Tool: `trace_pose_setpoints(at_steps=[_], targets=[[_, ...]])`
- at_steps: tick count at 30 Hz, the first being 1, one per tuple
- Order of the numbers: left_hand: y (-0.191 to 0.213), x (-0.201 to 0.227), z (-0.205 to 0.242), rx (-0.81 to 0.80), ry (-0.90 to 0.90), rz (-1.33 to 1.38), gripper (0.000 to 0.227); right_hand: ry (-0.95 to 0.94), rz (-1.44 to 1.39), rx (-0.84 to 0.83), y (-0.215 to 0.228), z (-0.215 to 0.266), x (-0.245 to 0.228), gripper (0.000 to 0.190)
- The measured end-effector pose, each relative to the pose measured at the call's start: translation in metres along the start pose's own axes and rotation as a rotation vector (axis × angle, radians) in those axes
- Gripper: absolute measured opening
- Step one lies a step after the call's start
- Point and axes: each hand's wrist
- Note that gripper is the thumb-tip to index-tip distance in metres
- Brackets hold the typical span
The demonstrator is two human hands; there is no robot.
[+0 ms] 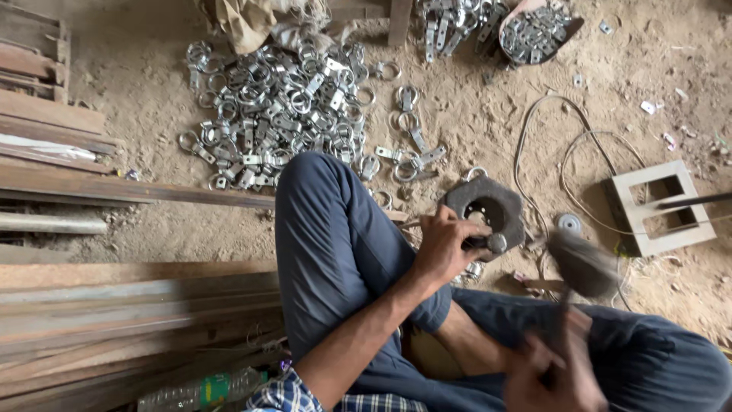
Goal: The person sits cross-legged on the floor and repeatedly hammers a small metal part placed on a hexagonal anvil. They pick up parts from a nearby pile, position them on the anvil, and strike them with a hammer.
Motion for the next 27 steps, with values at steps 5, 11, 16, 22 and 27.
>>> trace_pose_setpoints(at_steps=[5, 11, 16, 22, 27], targets=[[0.009, 0.001, 0.0, 0.103, -0.065, -0.011, 0.037, -0.391, 0.109, -0.149, -0.018, -0.024, -0.039, 0.052], [0.012, 0.005, -0.003, 0.055, -0.006, 0.008, 0.04, -0.048, 0.134, 0.053, 0.028, -0.034, -0.054, 0.043], [0.017, 0.004, -0.002, 0.034, 0.018, 0.037, 0.038, -0.203, -0.133, 0.37, 0.031, -0.004, -0.048, 0.027], [0.021, 0.009, -0.002, 0.021, 0.054, 0.056, 0.033, -0.248, 0.056, -0.156, -0.005, -0.02, -0.027, 0.046], [0.017, 0.009, -0.004, 0.008, 0.053, 0.043, 0.039, -0.112, 0.097, -0.03, 0.015, -0.032, -0.039, 0.043]])
Point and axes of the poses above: each hand's wrist, its own z-axis away from the middle knuckle, its own y-axis out of the back of the hand, x = y × z, and after that the axes turned 8 degrees about -z, right-handed
